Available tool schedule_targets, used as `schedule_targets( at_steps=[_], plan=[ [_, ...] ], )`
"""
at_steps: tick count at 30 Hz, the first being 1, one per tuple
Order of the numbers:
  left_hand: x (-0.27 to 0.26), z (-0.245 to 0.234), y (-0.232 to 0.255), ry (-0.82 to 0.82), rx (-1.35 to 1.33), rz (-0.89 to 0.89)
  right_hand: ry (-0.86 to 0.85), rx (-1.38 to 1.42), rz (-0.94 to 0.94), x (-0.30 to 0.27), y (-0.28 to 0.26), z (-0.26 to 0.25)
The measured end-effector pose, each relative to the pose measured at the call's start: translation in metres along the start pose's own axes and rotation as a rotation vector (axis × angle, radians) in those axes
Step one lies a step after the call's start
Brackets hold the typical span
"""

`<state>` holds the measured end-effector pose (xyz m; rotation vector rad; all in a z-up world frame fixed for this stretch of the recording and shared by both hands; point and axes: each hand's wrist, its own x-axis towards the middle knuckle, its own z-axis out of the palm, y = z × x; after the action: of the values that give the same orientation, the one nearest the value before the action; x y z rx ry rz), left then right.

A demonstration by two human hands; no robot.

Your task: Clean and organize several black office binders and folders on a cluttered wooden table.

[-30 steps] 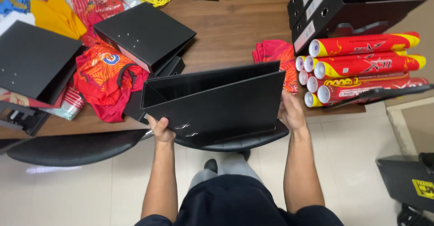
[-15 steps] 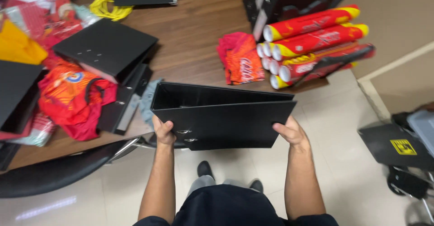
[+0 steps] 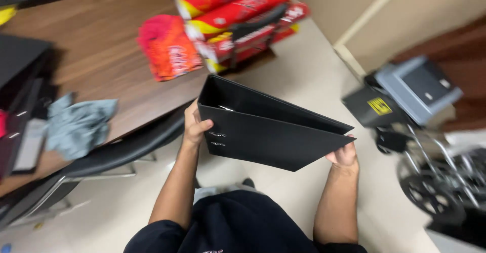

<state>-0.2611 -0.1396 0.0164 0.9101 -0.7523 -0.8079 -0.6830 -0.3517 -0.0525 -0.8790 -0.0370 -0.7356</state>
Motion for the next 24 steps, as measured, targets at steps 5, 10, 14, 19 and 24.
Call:
schedule_targets(
  at_steps=[5,10,14,19,24],
  plan=[
    [0.037,0.104,-0.039,-0.221,-0.004,-0.049,0.176,0.045,-0.033,-0.088,-0.056,-0.057],
    [0.08,0.177,-0.095,-0.42,-0.066,-0.072,0.812,-0.356,0.026,-0.172,-0.053,-0.118],
    [0.111,0.242,-0.132,-0.34,0.378,0.162,1.08,-0.366,-0.038,-0.138,-0.063,-0.09],
    [0.12,0.319,-0.186,-0.34,0.833,0.361,1.158,-0.41,-0.222,-0.043,-0.062,-0.096],
    [0.142,0.368,-0.227,-0.607,0.623,0.204,1.357,-0.796,-0.099,0.064,-0.078,-0.127]
  ],
)
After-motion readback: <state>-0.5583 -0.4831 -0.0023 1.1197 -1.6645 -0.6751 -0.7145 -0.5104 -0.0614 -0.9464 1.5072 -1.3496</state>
